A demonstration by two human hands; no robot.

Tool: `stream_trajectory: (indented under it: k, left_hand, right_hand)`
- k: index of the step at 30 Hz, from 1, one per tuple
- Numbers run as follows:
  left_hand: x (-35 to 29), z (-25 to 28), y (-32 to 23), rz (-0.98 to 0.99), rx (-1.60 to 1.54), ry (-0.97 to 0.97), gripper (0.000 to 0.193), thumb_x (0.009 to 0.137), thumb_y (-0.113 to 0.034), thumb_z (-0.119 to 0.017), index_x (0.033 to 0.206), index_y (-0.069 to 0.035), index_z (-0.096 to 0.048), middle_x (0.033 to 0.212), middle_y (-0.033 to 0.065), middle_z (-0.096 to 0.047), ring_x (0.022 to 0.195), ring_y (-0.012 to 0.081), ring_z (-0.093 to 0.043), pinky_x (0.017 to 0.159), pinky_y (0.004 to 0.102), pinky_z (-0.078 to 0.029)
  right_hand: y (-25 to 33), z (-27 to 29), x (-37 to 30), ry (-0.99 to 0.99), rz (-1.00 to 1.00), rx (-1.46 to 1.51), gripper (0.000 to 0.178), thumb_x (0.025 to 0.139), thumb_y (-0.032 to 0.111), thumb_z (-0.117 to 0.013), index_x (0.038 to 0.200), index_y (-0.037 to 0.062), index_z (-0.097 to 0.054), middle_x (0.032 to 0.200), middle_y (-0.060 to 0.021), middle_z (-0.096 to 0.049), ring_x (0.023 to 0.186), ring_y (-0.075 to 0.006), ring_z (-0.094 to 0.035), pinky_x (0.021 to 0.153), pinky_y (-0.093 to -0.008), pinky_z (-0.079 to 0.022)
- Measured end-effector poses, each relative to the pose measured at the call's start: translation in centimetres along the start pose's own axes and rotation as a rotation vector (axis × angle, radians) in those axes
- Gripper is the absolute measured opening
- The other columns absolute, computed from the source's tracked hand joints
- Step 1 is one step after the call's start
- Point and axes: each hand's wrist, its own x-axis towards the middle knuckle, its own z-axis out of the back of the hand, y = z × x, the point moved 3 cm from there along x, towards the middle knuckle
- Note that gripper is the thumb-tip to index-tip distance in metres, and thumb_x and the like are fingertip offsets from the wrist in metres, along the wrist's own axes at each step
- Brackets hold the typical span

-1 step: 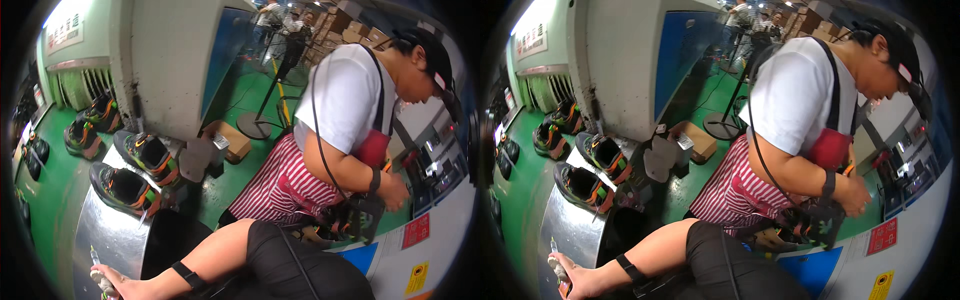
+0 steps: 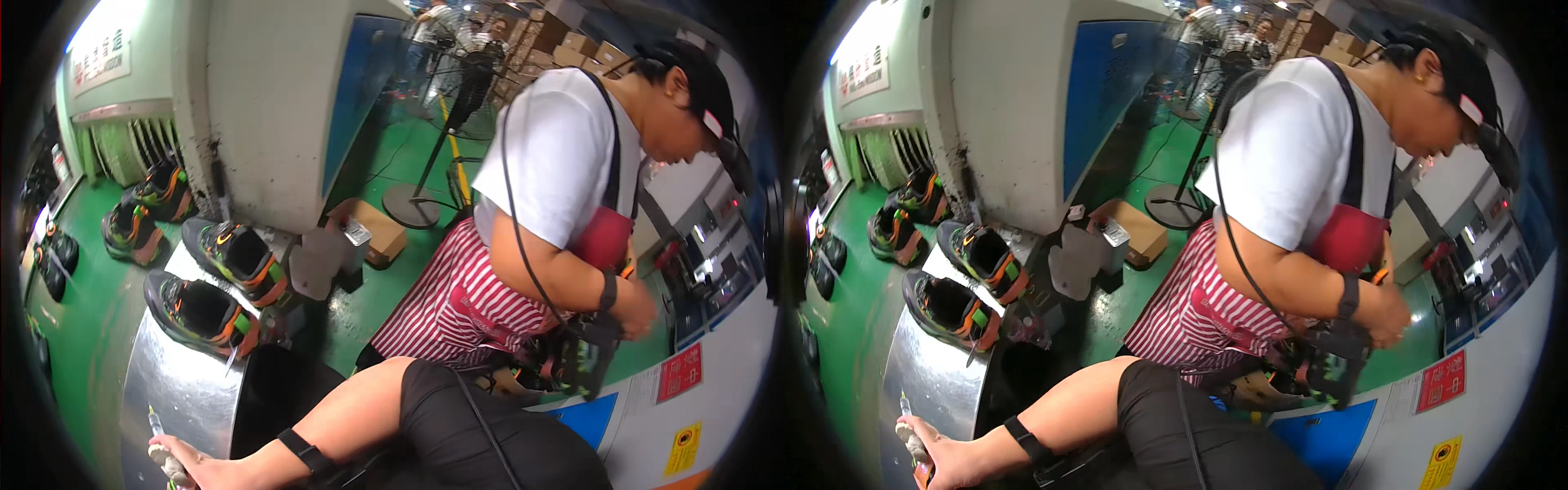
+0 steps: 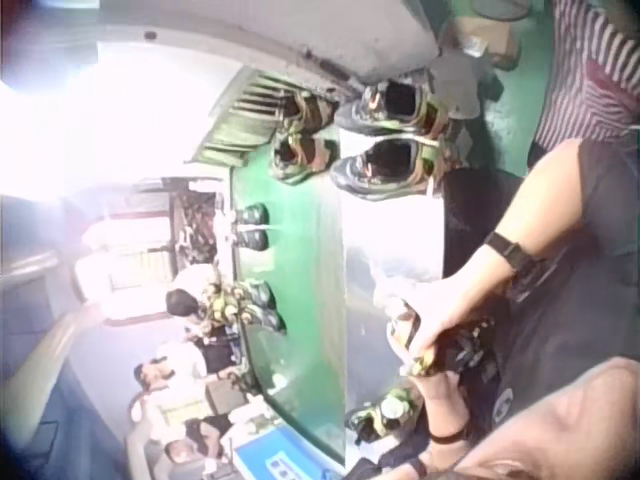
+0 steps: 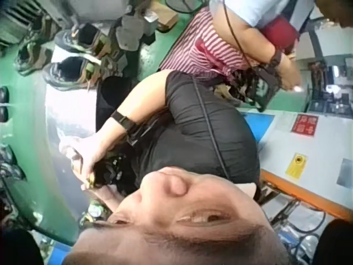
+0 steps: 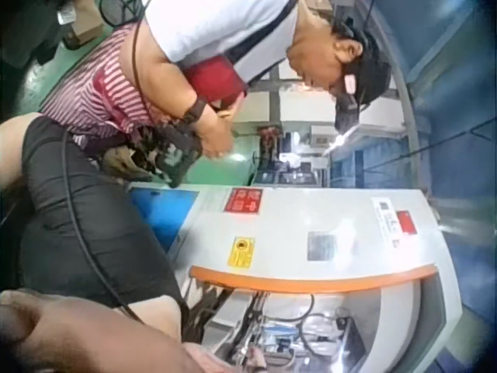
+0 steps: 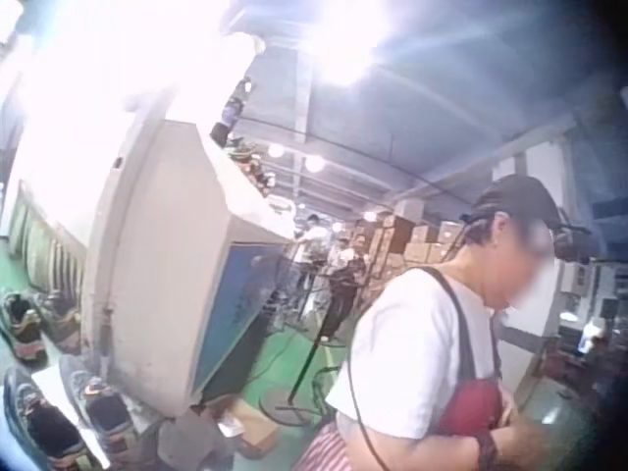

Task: Using a syringe to apply yellow adhesive glue to the seam between the upper and sole of athletic sneakers on a factory assembly line.

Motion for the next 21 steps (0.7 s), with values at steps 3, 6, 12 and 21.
stream_trajectory:
  k: [3,6,12,21]
  left_hand:
    - [0.3,-0.2,0.2,-0.010,-0.007,0.033,0.095,0.072,-0.049,-0.073,0.138,0.004,-0.030,0.131,0.0192,-0.046,0.117,0.0271,-0.050,0.103,0.0393,-0.039]
    - [0.5,0.2,0.7,-0.017,-0.019,0.043,0.094,0.073,-0.051,-0.071,0.136,0.006,-0.031,0.130,0.0197,-0.046,0.117,0.0274,-0.050,0.103,0.0397,-0.039]
    - [0.6,1.1,1.4,-0.052,-0.068,0.038,0.094,0.074,-0.055,-0.068,0.134,0.008,-0.035,0.129,0.0208,-0.048,0.116,0.0280,-0.050,0.103,0.0405,-0.039]
    - [-2.5,4.6,0.4,0.310,-0.538,0.186,0.124,0.055,-0.016,-0.087,0.147,-0.003,-0.005,0.137,0.0212,-0.038,0.127,0.0322,-0.044,0.107,0.0452,-0.035]
  right_hand:
    - [-0.8,0.2,0.2,-0.155,0.071,-0.200,0.098,0.049,0.011,-0.091,0.127,0.0037,-0.033,0.105,-0.0100,-0.045,0.096,-0.0207,-0.045,0.077,-0.0274,-0.045]
    - [-1.0,0.2,0.4,-0.233,0.270,-0.579,0.098,0.045,0.011,-0.093,0.126,0.0041,-0.037,0.103,-0.0098,-0.046,0.092,-0.0202,-0.047,0.077,-0.0281,-0.045]
    - [0.6,-0.8,-0.7,-0.089,0.505,-0.758,0.097,0.048,0.023,-0.094,0.126,0.0020,-0.039,0.106,-0.0112,-0.049,0.099,-0.0239,-0.048,0.086,-0.0353,-0.045]
    - [0.0,0.4,-2.2,0.163,-0.043,-0.615,0.114,0.069,0.017,-0.083,0.145,0.0028,0.001,0.132,-0.0172,-0.032,0.127,-0.0250,-0.036,0.106,-0.0369,-0.031]
